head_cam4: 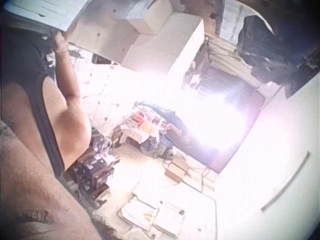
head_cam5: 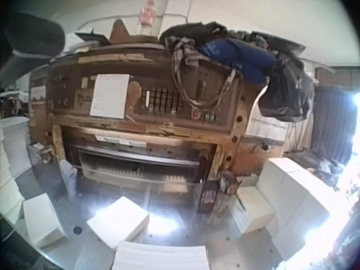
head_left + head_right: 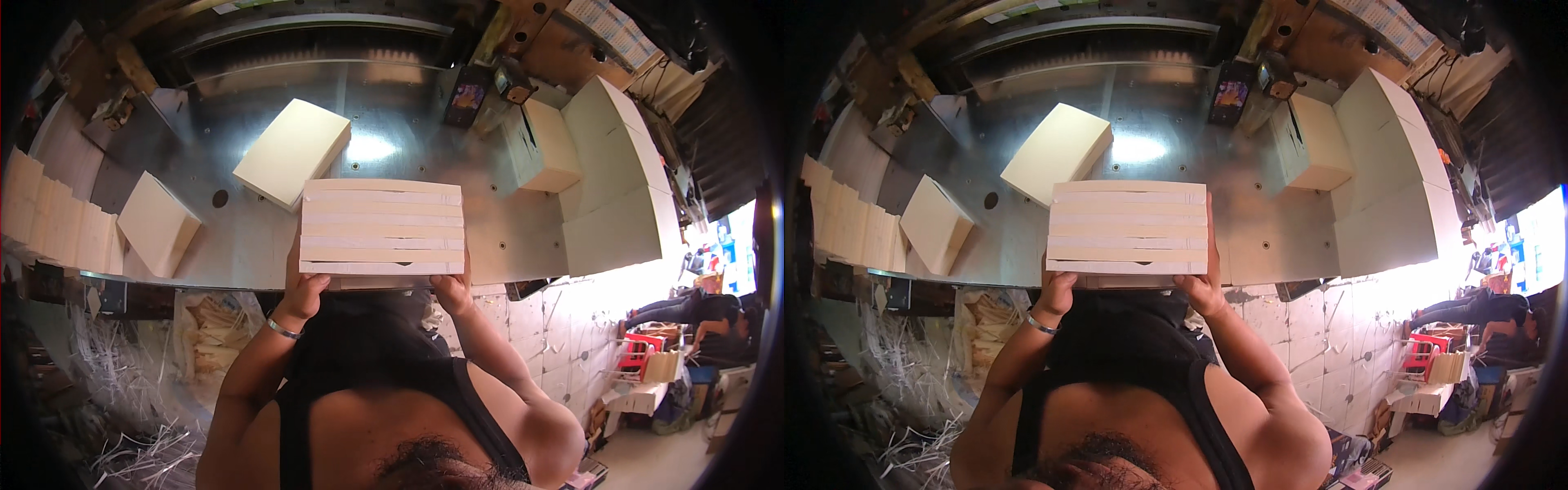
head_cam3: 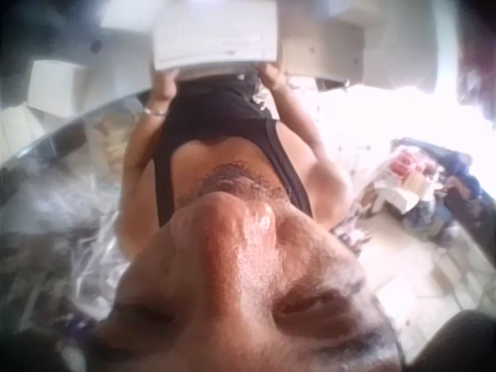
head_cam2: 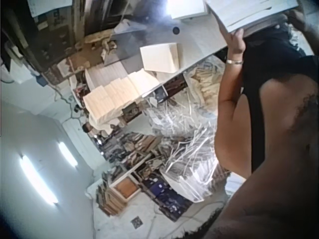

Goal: The person aligns paper stacks in an industrial trimmer, operates the machine to cut them, and places the trimmed pieces into a container.

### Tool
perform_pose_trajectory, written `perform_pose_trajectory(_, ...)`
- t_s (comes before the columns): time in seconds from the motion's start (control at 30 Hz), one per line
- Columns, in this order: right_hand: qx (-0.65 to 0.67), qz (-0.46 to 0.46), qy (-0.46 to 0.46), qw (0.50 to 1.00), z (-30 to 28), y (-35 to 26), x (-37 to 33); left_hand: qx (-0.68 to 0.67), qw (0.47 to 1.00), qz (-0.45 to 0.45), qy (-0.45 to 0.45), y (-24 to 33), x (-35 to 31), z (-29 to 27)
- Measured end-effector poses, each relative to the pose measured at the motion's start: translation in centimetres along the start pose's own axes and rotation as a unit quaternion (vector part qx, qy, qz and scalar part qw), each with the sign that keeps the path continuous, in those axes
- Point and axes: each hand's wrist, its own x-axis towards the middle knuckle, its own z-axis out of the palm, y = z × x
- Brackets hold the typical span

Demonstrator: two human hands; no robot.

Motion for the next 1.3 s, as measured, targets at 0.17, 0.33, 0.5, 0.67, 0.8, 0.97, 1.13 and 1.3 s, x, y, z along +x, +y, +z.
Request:
perform_pose_trajectory(0.17, -0.044, 0.008, 0.005, 0.999, 0.2, 1.8, -0.7, 0.010, 0.999, -0.029, 0.038, 0.0, -1.1, -0.9)
perform_pose_trajectory(0.33, -0.041, 0.021, -0.018, 0.999, 0.5, 0.9, -0.4, 0.042, 0.998, -0.036, 0.037, 0.1, -1.6, -1.3)
perform_pose_trajectory(0.5, -0.045, 0.006, -0.017, 0.999, 0.3, 1.4, -0.7, 0.033, 0.999, -0.029, 0.021, -0.6, -1.7, -1.4)
perform_pose_trajectory(0.67, -0.084, 0.101, -0.060, 0.989, 0.8, 0.4, 0.0, -0.014, 0.998, -0.042, 0.039, -1.6, -1.7, -1.8)
perform_pose_trajectory(0.8, -0.070, 0.082, -0.066, 0.992, 1.4, 0.5, -0.4, -0.050, 0.995, -0.019, 0.083, -1.3, -3.1, -2.1)
perform_pose_trajectory(0.97, -0.088, 0.023, -0.088, 0.992, 2.9, -0.6, 1.0, -0.050, 0.997, 0.000, 0.063, -3.8, -4.2, -4.2)
perform_pose_trajectory(1.13, -0.081, -0.012, -0.106, 0.991, 4.0, -2.2, 2.4, -0.046, 0.996, 0.032, 0.065, -3.2, -4.1, -4.6)
perform_pose_trajectory(1.3, -0.071, 0.034, -0.102, 0.992, 3.4, -0.8, 1.6, -0.010, 0.995, -0.020, 0.093, -3.3, -4.1, -4.4)
